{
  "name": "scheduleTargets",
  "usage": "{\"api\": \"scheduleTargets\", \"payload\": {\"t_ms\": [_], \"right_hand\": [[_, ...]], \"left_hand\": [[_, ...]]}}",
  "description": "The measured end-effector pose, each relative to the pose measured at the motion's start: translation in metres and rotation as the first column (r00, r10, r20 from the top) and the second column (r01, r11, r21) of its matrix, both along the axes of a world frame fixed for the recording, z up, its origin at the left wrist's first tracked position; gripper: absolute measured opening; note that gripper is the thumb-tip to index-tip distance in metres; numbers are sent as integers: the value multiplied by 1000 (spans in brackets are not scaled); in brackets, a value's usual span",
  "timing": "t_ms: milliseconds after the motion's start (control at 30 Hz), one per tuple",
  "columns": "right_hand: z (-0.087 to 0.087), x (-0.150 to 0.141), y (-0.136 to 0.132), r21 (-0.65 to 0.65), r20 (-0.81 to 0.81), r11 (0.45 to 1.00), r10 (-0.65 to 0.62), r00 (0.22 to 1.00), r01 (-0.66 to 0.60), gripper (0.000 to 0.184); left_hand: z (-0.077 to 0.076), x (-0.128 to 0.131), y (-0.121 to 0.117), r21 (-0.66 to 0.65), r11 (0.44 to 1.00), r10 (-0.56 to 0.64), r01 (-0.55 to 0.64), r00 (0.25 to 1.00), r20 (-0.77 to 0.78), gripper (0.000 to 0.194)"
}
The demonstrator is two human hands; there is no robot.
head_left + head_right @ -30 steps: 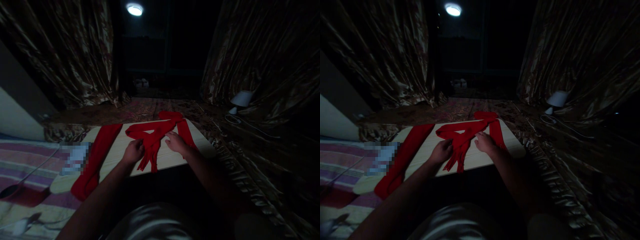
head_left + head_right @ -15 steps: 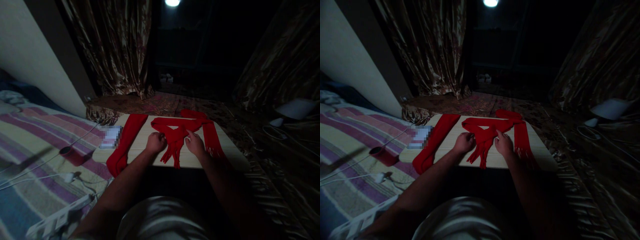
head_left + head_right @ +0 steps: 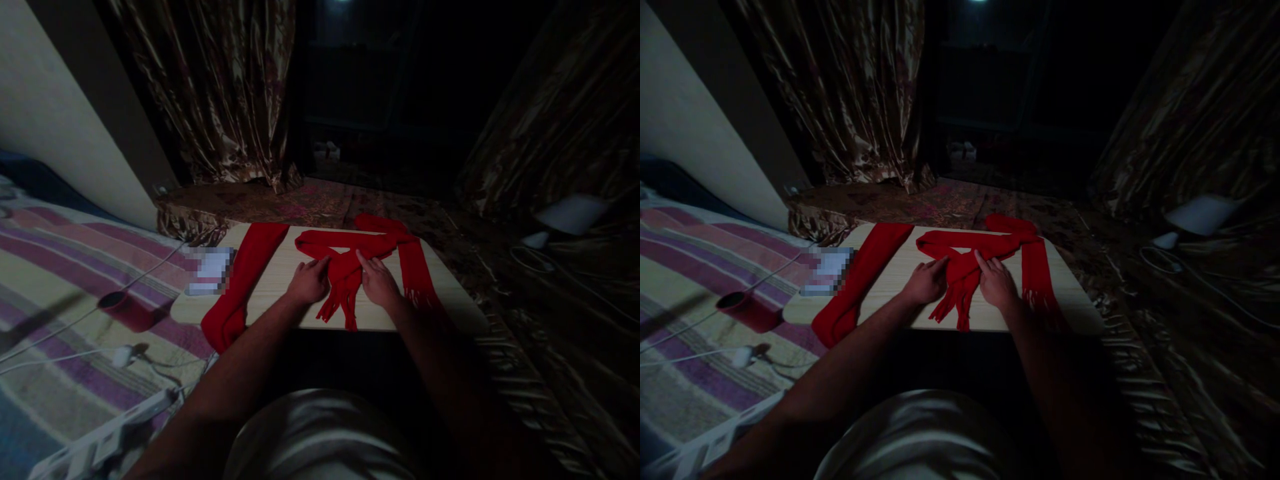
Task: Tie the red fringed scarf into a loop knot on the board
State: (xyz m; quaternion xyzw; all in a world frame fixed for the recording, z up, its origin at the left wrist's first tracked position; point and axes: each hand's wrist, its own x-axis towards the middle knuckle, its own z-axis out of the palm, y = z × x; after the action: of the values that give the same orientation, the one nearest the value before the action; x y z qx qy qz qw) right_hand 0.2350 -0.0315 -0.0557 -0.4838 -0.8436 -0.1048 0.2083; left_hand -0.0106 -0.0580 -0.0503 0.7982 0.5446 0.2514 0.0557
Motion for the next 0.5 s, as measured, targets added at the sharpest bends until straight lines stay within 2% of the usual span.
{"api": "scheduleTargets", "payload": {"t_ms": [167,300,500], "right_hand": [[1,-1,-1,-51,-13,994,99,995,-99,78],[0,-1,-1,-69,-34,992,100,994,-103,77],[3,0,-2,-120,-58,987,103,993,-109,68]], "left_hand": [[2,1,-3,-50,998,-26,25,999,-32,67],[4,3,-4,-80,997,-19,17,1000,-22,69],[7,5,17,-242,969,-36,41,999,24,84]]}}
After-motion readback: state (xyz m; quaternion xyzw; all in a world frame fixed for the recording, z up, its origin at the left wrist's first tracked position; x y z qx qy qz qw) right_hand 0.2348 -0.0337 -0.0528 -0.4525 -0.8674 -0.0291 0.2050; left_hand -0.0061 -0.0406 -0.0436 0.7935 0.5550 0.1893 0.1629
